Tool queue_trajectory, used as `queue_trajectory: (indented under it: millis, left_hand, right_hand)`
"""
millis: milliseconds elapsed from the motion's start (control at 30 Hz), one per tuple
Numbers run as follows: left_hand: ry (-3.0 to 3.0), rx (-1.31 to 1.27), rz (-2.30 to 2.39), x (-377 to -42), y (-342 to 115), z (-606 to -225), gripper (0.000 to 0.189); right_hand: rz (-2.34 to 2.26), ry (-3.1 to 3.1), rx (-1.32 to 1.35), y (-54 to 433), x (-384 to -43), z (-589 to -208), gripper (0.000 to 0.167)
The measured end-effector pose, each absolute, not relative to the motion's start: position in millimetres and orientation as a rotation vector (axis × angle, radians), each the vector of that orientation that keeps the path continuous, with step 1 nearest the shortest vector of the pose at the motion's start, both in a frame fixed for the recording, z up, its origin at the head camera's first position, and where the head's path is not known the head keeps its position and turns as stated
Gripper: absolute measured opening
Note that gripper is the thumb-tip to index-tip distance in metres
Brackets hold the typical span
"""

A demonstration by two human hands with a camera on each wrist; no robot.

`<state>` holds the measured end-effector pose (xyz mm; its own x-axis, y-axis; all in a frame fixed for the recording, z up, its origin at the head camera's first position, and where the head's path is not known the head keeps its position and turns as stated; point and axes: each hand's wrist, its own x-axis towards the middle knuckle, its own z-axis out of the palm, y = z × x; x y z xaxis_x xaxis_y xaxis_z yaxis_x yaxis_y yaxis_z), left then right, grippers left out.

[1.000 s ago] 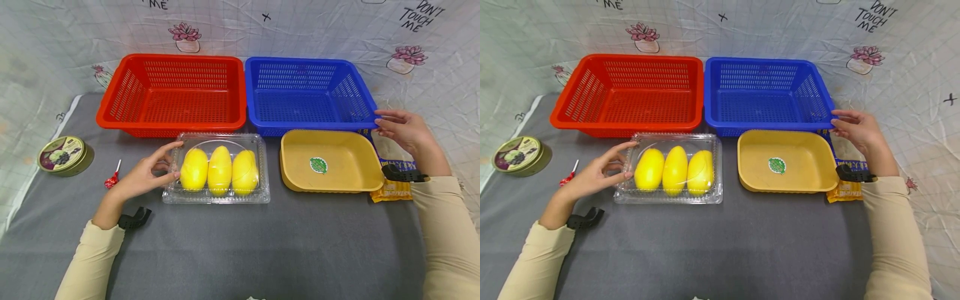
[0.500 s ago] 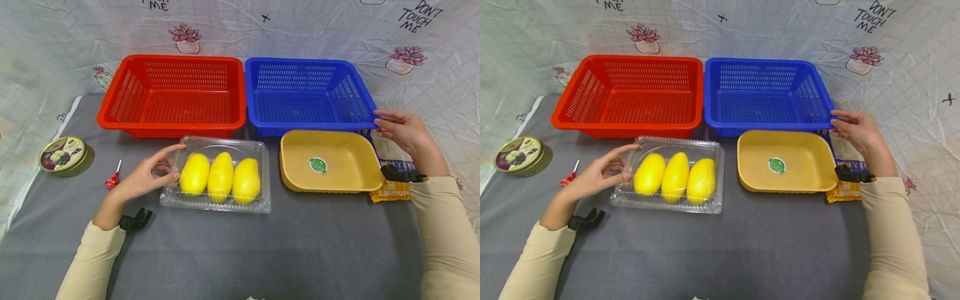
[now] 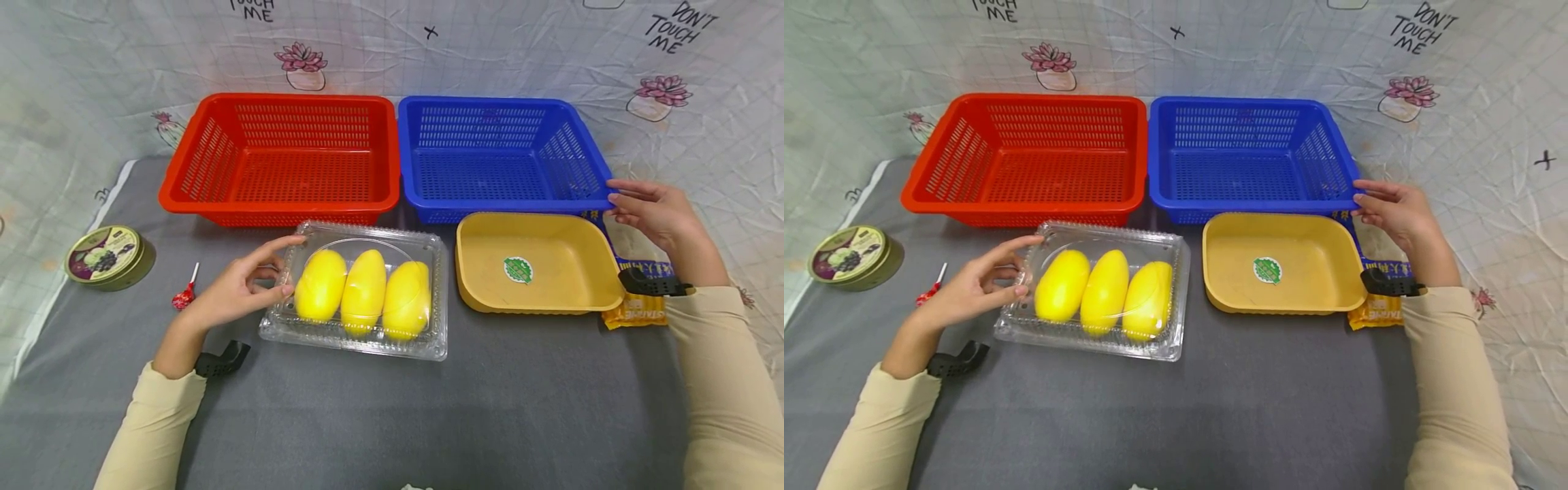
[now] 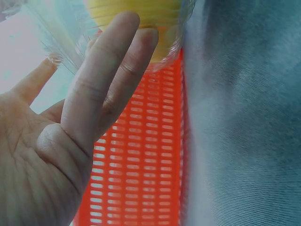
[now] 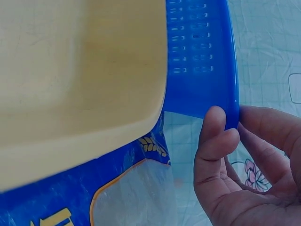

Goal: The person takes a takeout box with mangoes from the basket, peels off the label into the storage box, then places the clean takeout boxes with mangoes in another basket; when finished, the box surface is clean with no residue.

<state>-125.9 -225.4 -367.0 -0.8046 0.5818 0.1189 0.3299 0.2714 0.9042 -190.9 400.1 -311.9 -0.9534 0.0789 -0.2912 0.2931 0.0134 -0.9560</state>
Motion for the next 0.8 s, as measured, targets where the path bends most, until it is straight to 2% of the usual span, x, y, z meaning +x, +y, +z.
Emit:
queue_trajectory:
  millis: [800]
  left_hand:
    - [2.283,0.986,1.535,-136.7,-198.0,-339.5,0.072]
  right_hand:
    - [-2.088,2.104,0.396,400.7,-191.4,-312.6,0.022]
